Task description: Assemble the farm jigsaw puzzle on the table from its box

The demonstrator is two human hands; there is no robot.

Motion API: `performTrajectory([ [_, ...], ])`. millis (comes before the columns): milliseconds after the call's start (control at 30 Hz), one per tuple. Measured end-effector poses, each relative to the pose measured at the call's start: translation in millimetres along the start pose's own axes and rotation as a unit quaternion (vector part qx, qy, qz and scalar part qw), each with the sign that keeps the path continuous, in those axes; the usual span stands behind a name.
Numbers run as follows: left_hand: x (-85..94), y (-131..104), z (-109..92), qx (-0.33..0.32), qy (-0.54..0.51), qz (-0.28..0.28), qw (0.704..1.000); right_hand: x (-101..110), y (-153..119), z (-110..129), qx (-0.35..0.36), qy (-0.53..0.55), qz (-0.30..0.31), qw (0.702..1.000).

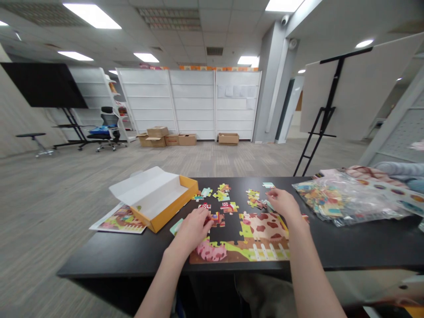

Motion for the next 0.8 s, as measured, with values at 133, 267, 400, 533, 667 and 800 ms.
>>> performTrajectory([
  [133, -1.6, 0.5, 0.5, -0.011, -0.009, -0.006, 1.000, -1.9, -2.9, -27.7, -0.029, -0.014, 0.070, 0.997],
  [267, 0.6, 3.1, 6.3, 0.005, -0.031, -0.018, 0.999, -6.8, -2.3, -31.1, -0.045, -0.018, 0.058, 0.997],
  [400, 14.9, 1.9, 12.2, 0.093, -0.016, -0.059, 0.994, -8.0, 1.2, -33.6, -0.054, -0.019, 0.040, 0.998],
  [533, 25.7, -2.9, 12.5, 0.140, 0.019, -0.065, 0.988, -8.6, 2.2, -38.2, -0.055, -0.036, 0.009, 0.998],
  [667, 28.2, -5.7, 9.5, 0.151, 0.036, -0.055, 0.986, -2.0, 1.4, -38.9, -0.038, -0.015, -0.001, 0.999],
  [800, 28.9, -5.8, 6.0, 0.152, 0.046, -0.040, 0.987, 10.6, -0.8, -27.6, -0.008, 0.103, -0.021, 0.994],
])
Point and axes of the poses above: each hand's wrist, its own y-axis towards the middle knuckle, its own x-axis out of the back of the hand, z = x × y, the point moved 1 cm from there along y, towards the middle knuckle, and after that the axes turned 11 degrees about x, right-handed, at the moved point
